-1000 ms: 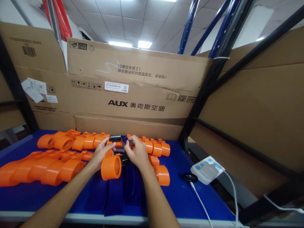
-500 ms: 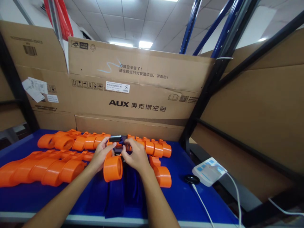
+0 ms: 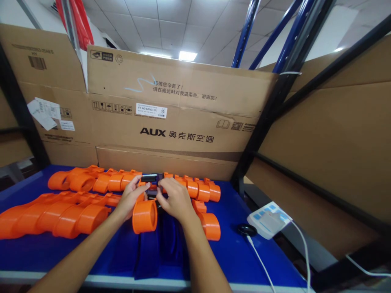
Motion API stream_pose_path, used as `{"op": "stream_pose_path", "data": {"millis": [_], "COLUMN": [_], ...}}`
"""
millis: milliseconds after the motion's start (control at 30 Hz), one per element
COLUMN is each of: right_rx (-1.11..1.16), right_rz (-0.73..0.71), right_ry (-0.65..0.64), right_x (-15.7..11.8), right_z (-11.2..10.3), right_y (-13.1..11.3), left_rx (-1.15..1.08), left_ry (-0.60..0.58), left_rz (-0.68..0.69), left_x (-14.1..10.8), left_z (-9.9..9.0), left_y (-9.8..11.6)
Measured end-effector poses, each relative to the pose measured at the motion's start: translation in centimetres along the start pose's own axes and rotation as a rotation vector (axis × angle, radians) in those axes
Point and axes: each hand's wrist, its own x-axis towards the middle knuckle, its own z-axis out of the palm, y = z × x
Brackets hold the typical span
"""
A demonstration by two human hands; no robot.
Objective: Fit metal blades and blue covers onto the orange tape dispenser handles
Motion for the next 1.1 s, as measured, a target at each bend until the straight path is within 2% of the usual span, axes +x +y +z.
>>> {"op": "stream_pose_path", "data": {"millis": [100,200,267,367,400,500,567,667,800,867,1000,1100], "right_rx": [0.001,0.073,0.172,0.412,0.507,0.774,0.873,0.895,0.841,0.781,0.718,0.702], "right_rz": [-0.015,0.002,0.073,0.262,0.311,0.371,0.388,0.394,0.386,0.381,0.342,0.341], "right_ry": [-0.045,-0.061,-0.004,0.161,0.175,0.066,-0.011,-0.054,-0.077,-0.048,-0.024,-0.028], "right_x": [0.1,0.1,0.0,0.0,0.0,0.3,0.4,0.4,0.3,0.3,0.5,0.6], "right_z": [-0.6,-1.0,-0.8,-0.1,0.1,0.3,0.0,-0.3,0.1,0.5,1.1,1.3], "right_y": [-0.4,-0.6,-0.6,-0.3,-0.3,-0.2,-0.3,-0.5,-0.5,-0.6,-1.0,-1.3], "left_rx": [-0.009,-0.076,-0.135,-0.185,-0.184,-0.159,-0.16,-0.189,-0.263,-0.274,-0.19,-0.158], "left_ry": [-0.003,-0.005,-0.02,-0.078,-0.109,-0.201,-0.232,-0.282,-0.433,-0.42,-0.314,-0.319], "left_rz": [0.01,-0.037,-0.09,-0.176,-0.204,-0.249,-0.248,-0.254,-0.299,-0.32,-0.323,-0.313], "left_x": [0.0,-0.1,-0.1,0.0,0.0,-0.1,-0.3,-1.0,-2.0,-2.2,-1.7,-1.3], "left_z": [0.1,0.1,0.1,0.0,0.0,0.1,0.3,0.5,0.7,0.9,1.1,0.9], "left_y": [0.1,0.4,0.6,0.8,0.9,1.2,1.4,2.0,2.6,2.6,2.0,1.6]}}
